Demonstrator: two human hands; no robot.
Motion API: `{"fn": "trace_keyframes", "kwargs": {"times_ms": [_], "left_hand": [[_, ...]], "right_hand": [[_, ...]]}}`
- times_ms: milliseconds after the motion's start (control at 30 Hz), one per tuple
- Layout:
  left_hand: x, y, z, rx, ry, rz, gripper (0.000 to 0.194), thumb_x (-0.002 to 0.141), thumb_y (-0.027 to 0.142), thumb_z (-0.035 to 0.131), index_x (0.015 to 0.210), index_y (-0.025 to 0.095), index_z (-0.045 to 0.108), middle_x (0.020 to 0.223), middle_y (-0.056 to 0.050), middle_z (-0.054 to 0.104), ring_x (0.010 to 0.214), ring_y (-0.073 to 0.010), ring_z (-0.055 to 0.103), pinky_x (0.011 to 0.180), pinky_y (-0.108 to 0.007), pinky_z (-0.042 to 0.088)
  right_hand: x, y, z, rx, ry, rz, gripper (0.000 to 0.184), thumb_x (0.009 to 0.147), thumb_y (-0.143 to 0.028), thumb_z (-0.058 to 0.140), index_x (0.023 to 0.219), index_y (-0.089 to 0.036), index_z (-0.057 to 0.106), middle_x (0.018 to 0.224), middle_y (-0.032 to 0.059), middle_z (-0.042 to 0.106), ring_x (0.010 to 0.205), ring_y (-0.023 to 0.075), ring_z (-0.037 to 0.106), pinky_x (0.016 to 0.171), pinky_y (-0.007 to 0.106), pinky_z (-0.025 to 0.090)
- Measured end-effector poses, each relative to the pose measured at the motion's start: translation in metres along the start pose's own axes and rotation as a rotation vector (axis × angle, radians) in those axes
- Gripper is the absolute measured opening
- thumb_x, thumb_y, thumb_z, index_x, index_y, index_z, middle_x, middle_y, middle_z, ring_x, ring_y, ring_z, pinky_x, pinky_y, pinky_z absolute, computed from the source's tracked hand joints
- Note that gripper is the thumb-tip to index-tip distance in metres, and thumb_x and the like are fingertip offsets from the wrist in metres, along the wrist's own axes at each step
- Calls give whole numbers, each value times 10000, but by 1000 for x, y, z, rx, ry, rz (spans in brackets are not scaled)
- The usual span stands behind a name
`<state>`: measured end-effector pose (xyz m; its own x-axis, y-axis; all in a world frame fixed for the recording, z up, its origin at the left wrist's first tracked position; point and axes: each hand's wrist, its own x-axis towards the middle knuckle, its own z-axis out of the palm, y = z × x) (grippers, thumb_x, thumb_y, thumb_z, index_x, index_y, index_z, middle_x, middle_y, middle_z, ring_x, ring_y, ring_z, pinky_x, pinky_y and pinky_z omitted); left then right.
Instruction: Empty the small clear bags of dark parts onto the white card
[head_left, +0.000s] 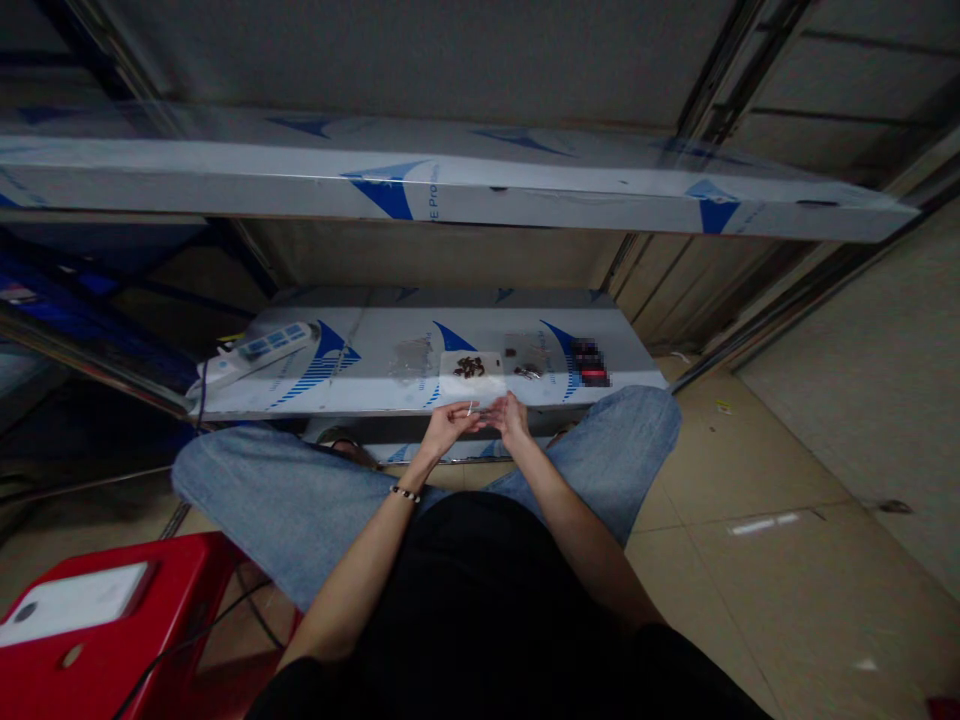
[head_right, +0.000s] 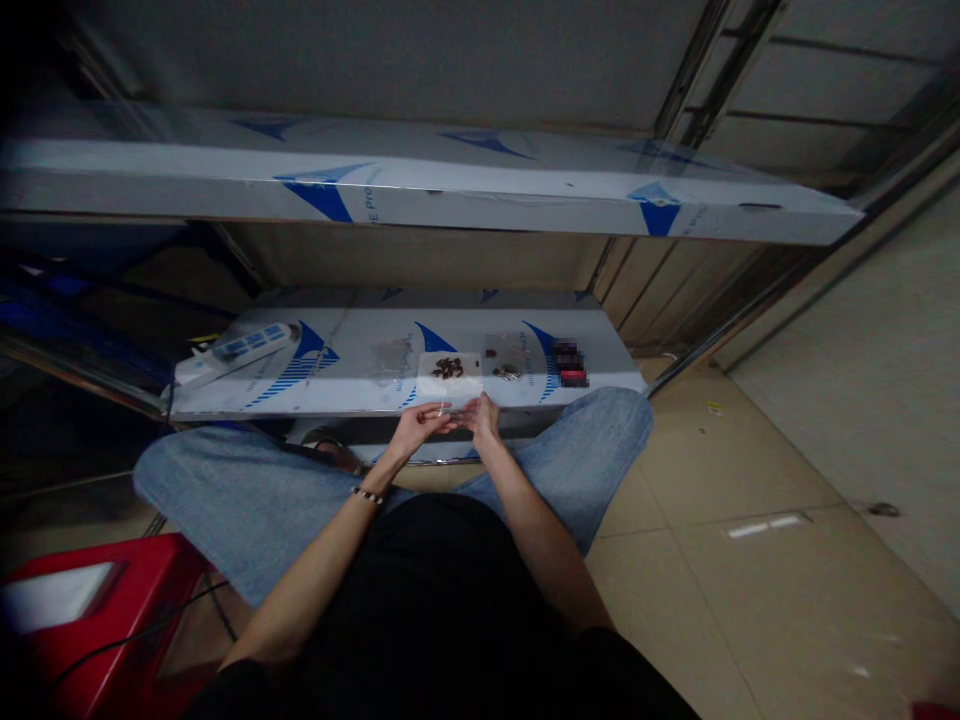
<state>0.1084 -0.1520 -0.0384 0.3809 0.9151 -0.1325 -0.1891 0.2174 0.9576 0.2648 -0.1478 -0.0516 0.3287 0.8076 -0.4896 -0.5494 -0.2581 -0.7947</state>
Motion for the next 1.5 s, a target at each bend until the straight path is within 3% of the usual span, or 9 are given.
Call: {"fn": "trace_keyframes", "kwargs": {"times_ms": [200, 300, 500, 767, 967, 1167, 1333, 1400, 1500], "left_hand": [[-9, 9, 11, 164, -69, 127, 556, 821, 458, 753, 1237, 95, 689, 894, -105, 767, 737, -203, 727, 705, -337, 608], [-10, 9, 13, 361, -5, 210, 445, 871, 438, 687, 1169, 111, 731, 799, -83, 752, 653, -179, 674, 624, -291, 561], [-10, 4, 15, 585, 86, 340, 265, 899, 373, 635, 900, 140, 761, 805, -76, 742, 671, -162, 640, 642, -255, 497], [-14, 11, 16, 562, 158, 367, 249, 890, 369, 629, 838, 148, 730, 748, -55, 715, 661, -163, 634, 645, -256, 488], [-19, 17, 20, 363, 197, 368, 311, 879, 445, 667, 850, 144, 739, 754, -61, 730, 650, -167, 670, 633, -262, 527], [-3, 42, -9, 95, 371, 382, 411, 827, 505, 728, 974, 123, 775, 1078, -158, 761, 915, -253, 748, 692, -290, 584], [36, 74, -50, -153, 638, 439, 369, 825, 436, 736, 1008, 116, 749, 1205, -187, 722, 932, -223, 745, 665, -245, 580], [50, 77, -61, -230, 708, 382, 314, 851, 379, 709, 1032, 123, 731, 1215, -175, 720, 893, -187, 744, 633, -207, 566], [63, 72, -68, -292, 728, 144, 278, 892, 277, 650, 1120, 124, 693, 1043, -137, 758, 673, -123, 716, 519, -173, 517]], "right_hand": [[4, 8, 3, 81, -26, -69, 415, 973, -507, 436, 654, -241, 444, 480, -12, 512, 442, 164, 543, 427, 257, 456], [5, 12, 3, 44, -98, -140, 446, 959, -539, 449, 626, -244, 417, 460, -18, 479, 414, 152, 501, 423, 255, 442], [4, 17, 2, 67, -126, -113, 455, 962, -521, 476, 611, -247, 382, 444, -30, 441, 375, 124, 427, 374, 227, 385], [0, 16, 5, 146, -87, 129, 421, 1000, -420, 439, 622, -254, 357, 438, -48, 375, 348, 111, 326, 311, 195, 237], [-4, 15, 1, 227, -242, 146, 496, 986, -434, 500, 594, -252, 255, 379, -104, 235, 297, 64, 151, 275, 159, 134], [-6, 14, -2, 455, -345, 289, 501, 1015, -305, 414, 553, -233, 236, 365, -97, 245, 293, 52, 132, 286, 143, 86], [-2, 18, -2, 432, -369, 297, 504, 989, -300, 468, 547, -229, 239, 370, -99, 256, 290, 47, 139, 298, 144, 69], [-1, 20, -2, 413, -358, 298, 498, 985, -299, 472, 547, -229, 246, 373, -101, 255, 291, 47, 138, 300, 144, 72], [0, 21, -3, 405, -334, 282, 485, 983, -299, 463, 550, -230, 257, 374, -101, 253, 297, 49, 135, 302, 141, 82]]}}
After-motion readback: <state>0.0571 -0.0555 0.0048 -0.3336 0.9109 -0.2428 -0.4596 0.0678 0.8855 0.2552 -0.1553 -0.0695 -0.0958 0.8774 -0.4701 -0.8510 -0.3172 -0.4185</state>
